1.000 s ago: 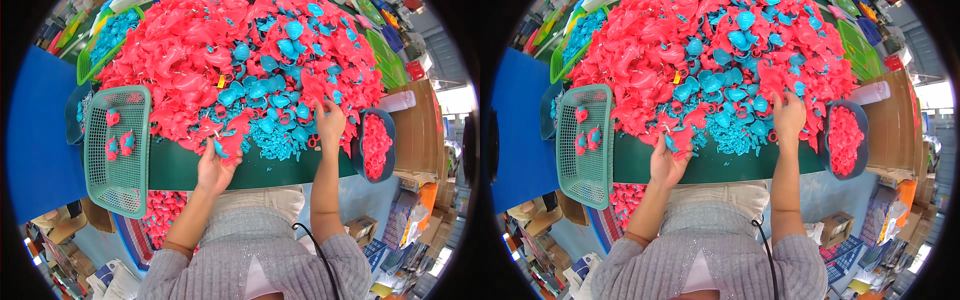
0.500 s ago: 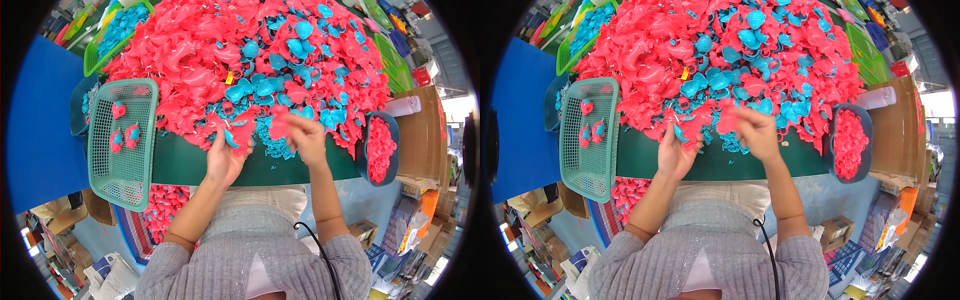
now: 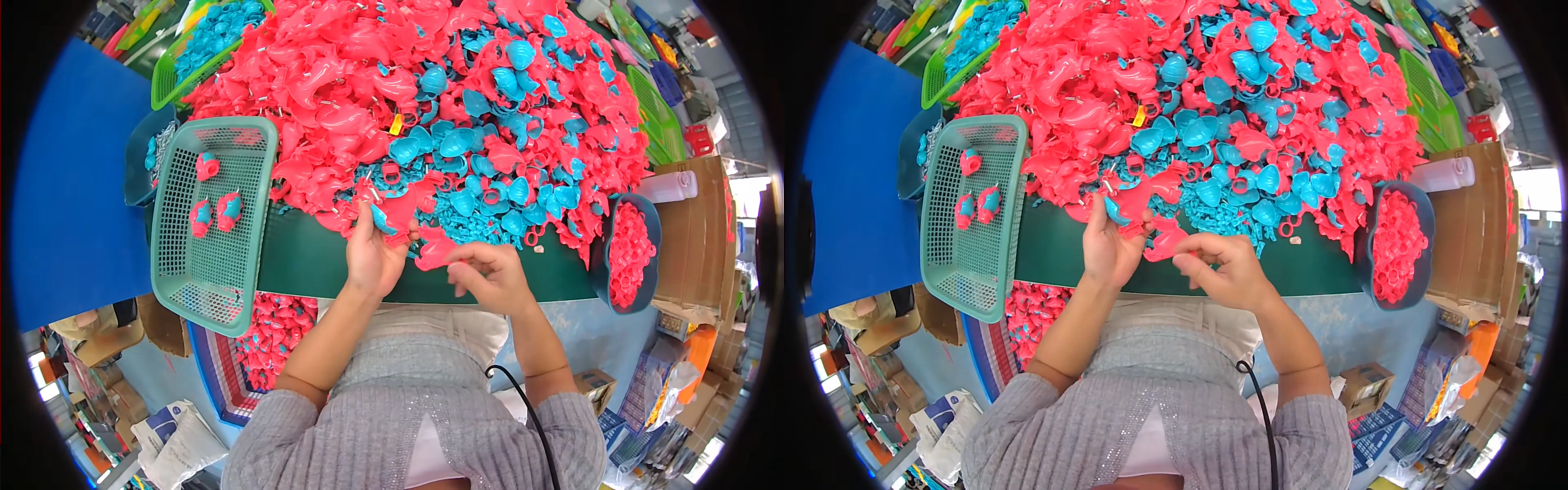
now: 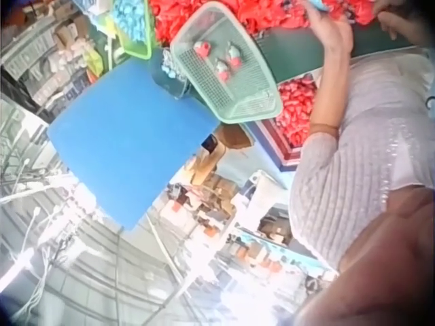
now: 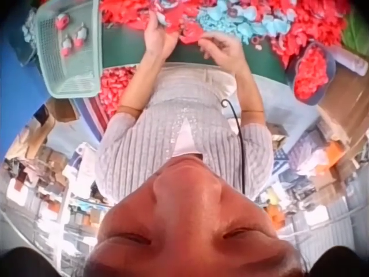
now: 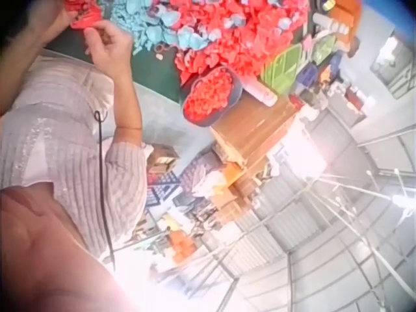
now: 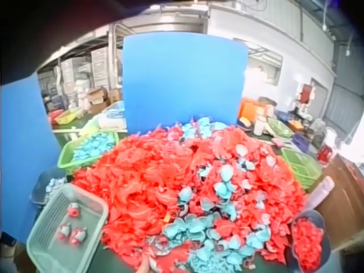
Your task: Snap-fitting pink and turquoise plastic toy components together at a factory workstation.
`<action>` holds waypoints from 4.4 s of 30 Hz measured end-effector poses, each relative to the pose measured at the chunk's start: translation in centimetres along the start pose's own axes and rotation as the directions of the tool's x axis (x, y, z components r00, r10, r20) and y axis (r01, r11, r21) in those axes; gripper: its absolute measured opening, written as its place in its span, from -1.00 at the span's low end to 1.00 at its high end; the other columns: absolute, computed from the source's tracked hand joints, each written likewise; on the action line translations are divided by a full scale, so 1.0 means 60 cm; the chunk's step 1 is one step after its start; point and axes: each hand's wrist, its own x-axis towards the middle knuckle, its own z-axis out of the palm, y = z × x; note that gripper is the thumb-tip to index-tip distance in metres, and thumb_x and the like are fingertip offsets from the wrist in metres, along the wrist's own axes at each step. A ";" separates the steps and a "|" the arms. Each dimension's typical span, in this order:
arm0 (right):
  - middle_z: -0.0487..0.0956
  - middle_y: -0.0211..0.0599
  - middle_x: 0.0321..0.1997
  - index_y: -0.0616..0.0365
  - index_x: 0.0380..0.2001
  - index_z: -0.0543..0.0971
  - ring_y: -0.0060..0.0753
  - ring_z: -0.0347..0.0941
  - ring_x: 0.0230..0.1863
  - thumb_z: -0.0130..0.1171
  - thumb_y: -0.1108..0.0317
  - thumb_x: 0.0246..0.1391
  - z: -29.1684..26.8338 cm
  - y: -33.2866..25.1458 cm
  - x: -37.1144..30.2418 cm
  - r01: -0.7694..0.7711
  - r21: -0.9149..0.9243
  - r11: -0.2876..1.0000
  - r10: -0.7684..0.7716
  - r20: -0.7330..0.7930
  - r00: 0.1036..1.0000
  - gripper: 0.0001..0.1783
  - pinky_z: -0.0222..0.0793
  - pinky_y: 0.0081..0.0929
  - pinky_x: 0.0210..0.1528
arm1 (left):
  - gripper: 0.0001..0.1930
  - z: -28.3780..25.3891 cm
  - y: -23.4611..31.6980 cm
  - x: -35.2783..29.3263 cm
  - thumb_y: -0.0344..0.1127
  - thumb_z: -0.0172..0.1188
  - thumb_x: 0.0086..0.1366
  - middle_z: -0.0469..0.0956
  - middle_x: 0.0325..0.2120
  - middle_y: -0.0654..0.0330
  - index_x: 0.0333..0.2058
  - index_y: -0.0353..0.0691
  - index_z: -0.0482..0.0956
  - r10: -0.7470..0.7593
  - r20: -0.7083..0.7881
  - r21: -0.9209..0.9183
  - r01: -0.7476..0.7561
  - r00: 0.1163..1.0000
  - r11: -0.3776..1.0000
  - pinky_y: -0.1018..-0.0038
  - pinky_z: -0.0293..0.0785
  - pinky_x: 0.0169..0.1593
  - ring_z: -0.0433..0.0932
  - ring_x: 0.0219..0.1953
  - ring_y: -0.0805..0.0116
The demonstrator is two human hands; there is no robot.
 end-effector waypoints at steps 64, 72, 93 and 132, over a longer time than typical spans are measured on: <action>0.53 -0.11 0.05 0.21 -0.12 0.60 0.06 0.34 0.20 0.41 0.35 -0.21 0.016 0.003 0.045 0.508 -0.348 0.788 -0.552 -0.031 0.833 -0.52 0.26 -0.14 0.18 | -0.55 0.043 -0.024 -0.039 -0.02 -0.39 0.49 0.41 -0.02 0.16 0.12 -0.19 0.24 -0.023 0.203 0.260 -0.031 0.979 0.965 0.42 0.43 0.02 0.44 0.02 0.36; 0.56 -0.07 -0.01 0.25 -0.15 0.60 0.07 0.38 0.15 0.45 0.30 -0.27 0.019 -0.007 0.045 0.537 -0.506 0.675 -0.617 0.012 0.787 -0.47 0.29 -0.12 0.15 | -0.53 0.056 -0.025 -0.046 -0.02 -0.41 0.48 0.39 0.00 0.11 0.12 -0.23 0.22 0.003 0.189 0.273 -0.055 0.982 0.961 0.37 0.41 0.07 0.43 0.04 0.35; 0.54 -0.03 0.01 0.23 -0.14 0.60 0.12 0.37 0.17 0.44 0.36 -0.26 0.010 -0.023 0.036 0.521 -0.504 0.689 -0.597 0.013 0.802 -0.50 0.29 -0.10 0.17 | -0.43 0.060 -0.036 -0.040 0.09 -0.49 0.45 0.34 0.04 0.11 0.16 -0.24 0.15 0.028 0.277 0.424 -0.149 0.960 0.893 0.37 0.33 0.14 0.39 0.09 0.31; 0.44 -0.14 0.13 0.33 0.17 0.32 -0.36 0.41 0.12 0.41 0.64 -0.25 0.010 0.054 0.063 0.060 0.415 0.908 -0.053 -0.028 0.998 -0.17 0.36 -0.37 0.15 | -0.59 0.039 -0.004 -0.016 -0.31 0.20 0.28 0.55 -0.16 0.12 0.03 -0.40 0.39 -0.047 -0.006 0.538 0.042 0.999 0.842 0.46 0.56 -0.13 0.58 -0.15 0.39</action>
